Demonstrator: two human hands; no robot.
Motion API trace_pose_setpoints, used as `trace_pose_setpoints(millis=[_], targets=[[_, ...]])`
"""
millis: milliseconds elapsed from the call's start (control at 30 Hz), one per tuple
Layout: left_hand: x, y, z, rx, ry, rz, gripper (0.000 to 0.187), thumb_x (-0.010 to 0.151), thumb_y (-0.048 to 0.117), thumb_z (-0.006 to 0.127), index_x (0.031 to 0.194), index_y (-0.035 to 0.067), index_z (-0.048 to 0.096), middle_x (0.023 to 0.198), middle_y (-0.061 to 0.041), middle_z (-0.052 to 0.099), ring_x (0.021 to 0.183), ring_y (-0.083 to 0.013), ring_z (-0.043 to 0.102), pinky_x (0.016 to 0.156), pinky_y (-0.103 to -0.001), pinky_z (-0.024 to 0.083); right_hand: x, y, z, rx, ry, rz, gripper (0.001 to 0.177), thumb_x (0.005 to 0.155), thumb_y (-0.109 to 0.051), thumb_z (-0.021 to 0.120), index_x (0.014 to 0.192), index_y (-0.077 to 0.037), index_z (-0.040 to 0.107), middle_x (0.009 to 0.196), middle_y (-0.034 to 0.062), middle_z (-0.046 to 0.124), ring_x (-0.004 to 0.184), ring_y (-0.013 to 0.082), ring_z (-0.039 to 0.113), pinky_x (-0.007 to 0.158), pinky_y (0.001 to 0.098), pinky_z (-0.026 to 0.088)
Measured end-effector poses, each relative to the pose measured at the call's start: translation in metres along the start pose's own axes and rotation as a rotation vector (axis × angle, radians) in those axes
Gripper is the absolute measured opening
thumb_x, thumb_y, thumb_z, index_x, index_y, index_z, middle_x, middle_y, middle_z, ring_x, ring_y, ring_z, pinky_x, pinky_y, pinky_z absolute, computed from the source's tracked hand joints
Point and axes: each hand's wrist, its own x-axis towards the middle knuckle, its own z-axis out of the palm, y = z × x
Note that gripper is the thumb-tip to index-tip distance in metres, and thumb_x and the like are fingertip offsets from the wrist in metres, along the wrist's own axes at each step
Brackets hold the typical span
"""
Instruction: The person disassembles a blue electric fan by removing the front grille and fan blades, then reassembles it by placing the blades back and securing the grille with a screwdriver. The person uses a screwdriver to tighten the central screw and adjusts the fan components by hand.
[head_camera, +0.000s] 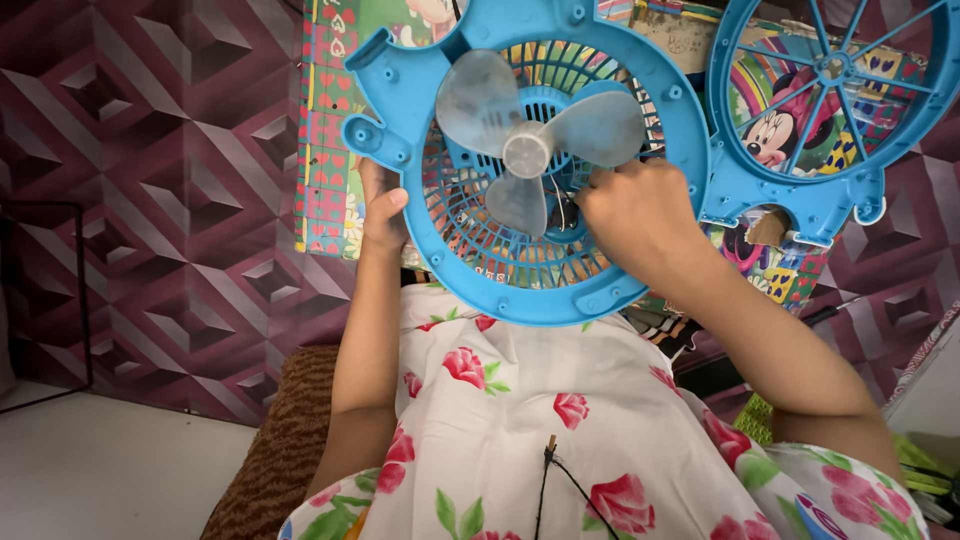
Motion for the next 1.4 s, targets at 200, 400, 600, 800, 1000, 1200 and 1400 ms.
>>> trace_pose_setpoints(millis=[200,400,600,800,1000,1200,1400], targets=[[0.002,0.001,0.001,0.050,-0.006,0.027,0.093,0.076,0.045,0.077,0.147,-0.006,0.045,0.140,-0.017,0.057,0.132,-0.0307,0.059,0.116,-0.047,0.049,0.005,0.005,0.009,0.021,0.004,-0.019,0.002,0.066,-0.013,0.072,0.064,-0.011,0.070,0.068,0.0094,0.067,0.063,0.0276,0.070,0.054,0.0395,0.054],[0.002,0.003,0.002,0.009,-0.001,-0.016,0.094,0.075,0.044,0.078,0.146,-0.004,0.041,0.137,-0.020,0.057,0.125,-0.0341,0.062,0.111,-0.051,0.053,0.002,0.005,0.013,-0.005,-0.023,-0.015,0.002,0.065,-0.013,0.072,0.064,-0.011,0.071,0.066,0.0096,0.068,0.063,0.0263,0.071,0.052,0.0382,0.054],[0.001,-0.001,-0.001,-0.010,-0.015,0.007,0.092,0.076,0.043,0.078,0.146,-0.004,0.041,0.139,-0.020,0.056,0.129,-0.0321,0.060,0.115,-0.049,0.051,-0.001,0.007,0.008,0.032,-0.086,-0.009,0.004,0.064,-0.011,0.071,0.068,-0.011,0.072,0.069,0.0093,0.068,0.067,0.0265,0.072,0.054,0.0398,0.055],[0.001,-0.002,-0.003,0.054,0.010,0.023,0.088,0.075,0.044,0.076,0.142,-0.006,0.048,0.134,-0.018,0.059,0.125,-0.0306,0.060,0.111,-0.046,0.050,-0.003,0.007,-0.015,0.163,-0.036,-0.035,0.003,0.068,-0.009,0.071,0.071,-0.008,0.071,0.075,0.0086,0.067,0.078,0.0291,0.069,0.071,0.0411,0.057],[0.001,0.001,0.000,0.069,0.012,0.063,0.086,0.077,0.044,0.076,0.142,-0.006,0.049,0.138,-0.017,0.059,0.131,-0.0290,0.058,0.117,-0.044,0.045,-0.015,0.012,-0.052,0.355,0.166,0.036,0.008,0.084,-0.010,0.078,0.091,-0.006,0.077,0.075,0.0079,0.062,0.076,0.0288,0.064,0.069,0.0412,0.052],[0.000,0.000,-0.001,0.069,0.014,0.062,0.086,0.077,0.045,0.077,0.142,-0.006,0.050,0.136,-0.017,0.060,0.129,-0.0289,0.059,0.116,-0.044,0.046,-0.027,0.019,-0.064,0.401,0.283,0.025,0.019,0.082,-0.004,0.079,0.101,-0.005,0.078,0.083,0.0076,0.065,0.082,0.0270,0.065,0.073,0.0403,0.051],[0.000,-0.003,-0.005,0.063,0.013,0.068,0.086,0.079,0.046,0.079,0.140,-0.006,0.050,0.136,-0.016,0.059,0.129,-0.0277,0.058,0.116,-0.043,0.045,-0.064,0.040,-0.050,0.476,0.531,0.312,0.018,0.093,0.006,0.081,0.108,-0.002,0.080,0.087,0.0107,0.068,0.074,0.0216,0.064,0.066,0.0311,0.045]])
